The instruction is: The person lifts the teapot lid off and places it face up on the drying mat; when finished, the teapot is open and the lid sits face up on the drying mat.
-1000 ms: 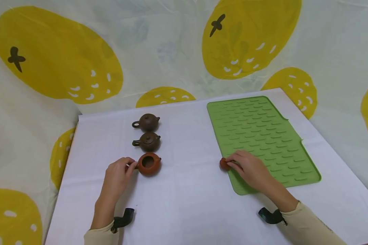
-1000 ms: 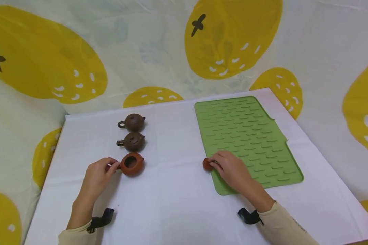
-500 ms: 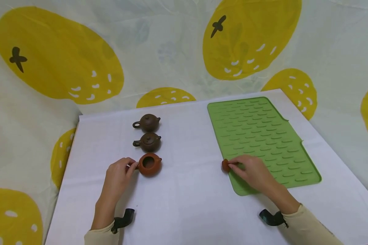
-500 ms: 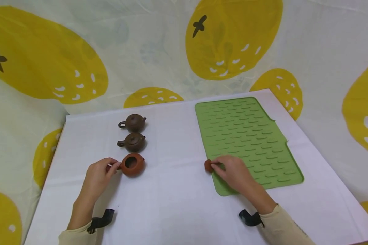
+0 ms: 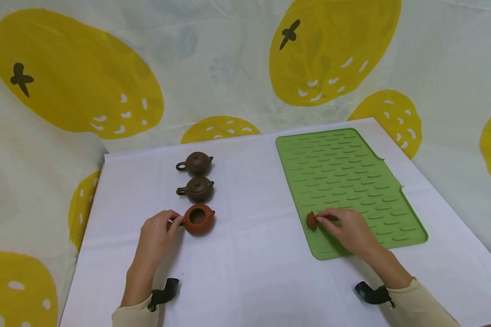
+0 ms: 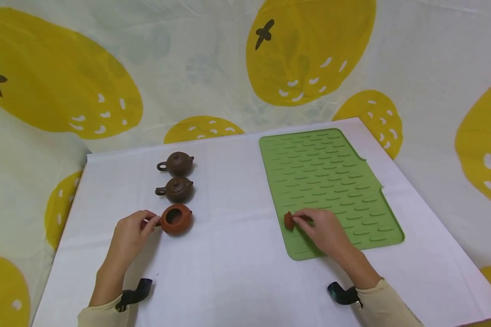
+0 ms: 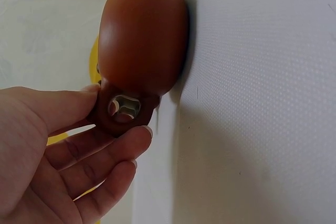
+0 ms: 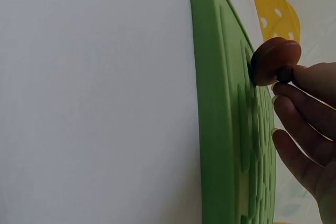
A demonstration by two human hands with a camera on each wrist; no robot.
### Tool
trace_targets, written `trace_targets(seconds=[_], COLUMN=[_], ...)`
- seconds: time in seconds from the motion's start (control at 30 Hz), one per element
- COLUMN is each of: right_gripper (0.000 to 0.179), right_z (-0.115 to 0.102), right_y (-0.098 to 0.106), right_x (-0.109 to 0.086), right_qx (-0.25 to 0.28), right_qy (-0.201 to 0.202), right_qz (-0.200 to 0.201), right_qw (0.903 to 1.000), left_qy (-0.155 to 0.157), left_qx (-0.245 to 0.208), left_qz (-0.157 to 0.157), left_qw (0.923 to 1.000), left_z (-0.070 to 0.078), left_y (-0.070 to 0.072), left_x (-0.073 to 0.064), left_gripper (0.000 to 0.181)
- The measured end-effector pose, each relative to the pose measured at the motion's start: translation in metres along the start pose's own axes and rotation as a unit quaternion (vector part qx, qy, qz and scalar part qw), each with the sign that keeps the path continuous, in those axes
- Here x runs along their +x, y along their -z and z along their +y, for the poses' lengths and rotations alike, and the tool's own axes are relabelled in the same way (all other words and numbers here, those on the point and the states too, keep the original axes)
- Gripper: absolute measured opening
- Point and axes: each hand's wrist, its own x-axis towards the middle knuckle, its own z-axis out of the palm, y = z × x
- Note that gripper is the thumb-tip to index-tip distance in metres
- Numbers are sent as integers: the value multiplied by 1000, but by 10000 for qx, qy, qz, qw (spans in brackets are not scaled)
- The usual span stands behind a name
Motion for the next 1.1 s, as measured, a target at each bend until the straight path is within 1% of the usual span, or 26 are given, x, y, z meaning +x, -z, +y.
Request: trace_targets(seconds=[0.1, 0.27, 0.5, 0.73, 0.93, 1.1], right_gripper=[8, 10, 12, 14, 16, 22], right_z=[4, 10, 16, 21, 23, 23], right_y=[2, 2, 2, 5, 9, 11], right_x=[-2, -3, -6, -7, -7, -6], right_qx=[16, -17, -88, -29, 212, 336], right_qy=[-118, -99, -223, -272, -507, -599], right_qz=[-29, 85, 125, -81, -342, -450], right_qw=[9999, 9999, 9996, 9996, 9979, 9966], left_qy=[-24, -60, -115, -121, -127, -98], left_qx=[-5, -11, 13, 2, 20, 28], left_qz=[14, 36, 75, 100, 97, 74], left_qw=[10000, 10000, 9999, 9999, 9999, 9999], left_z=[0, -1, -2, -3, -2, -1], left_y=[1, 2, 0, -1, 0, 0], left_x=[1, 1, 1, 0, 0, 0], left_gripper=[12, 11, 10, 10, 10, 10])
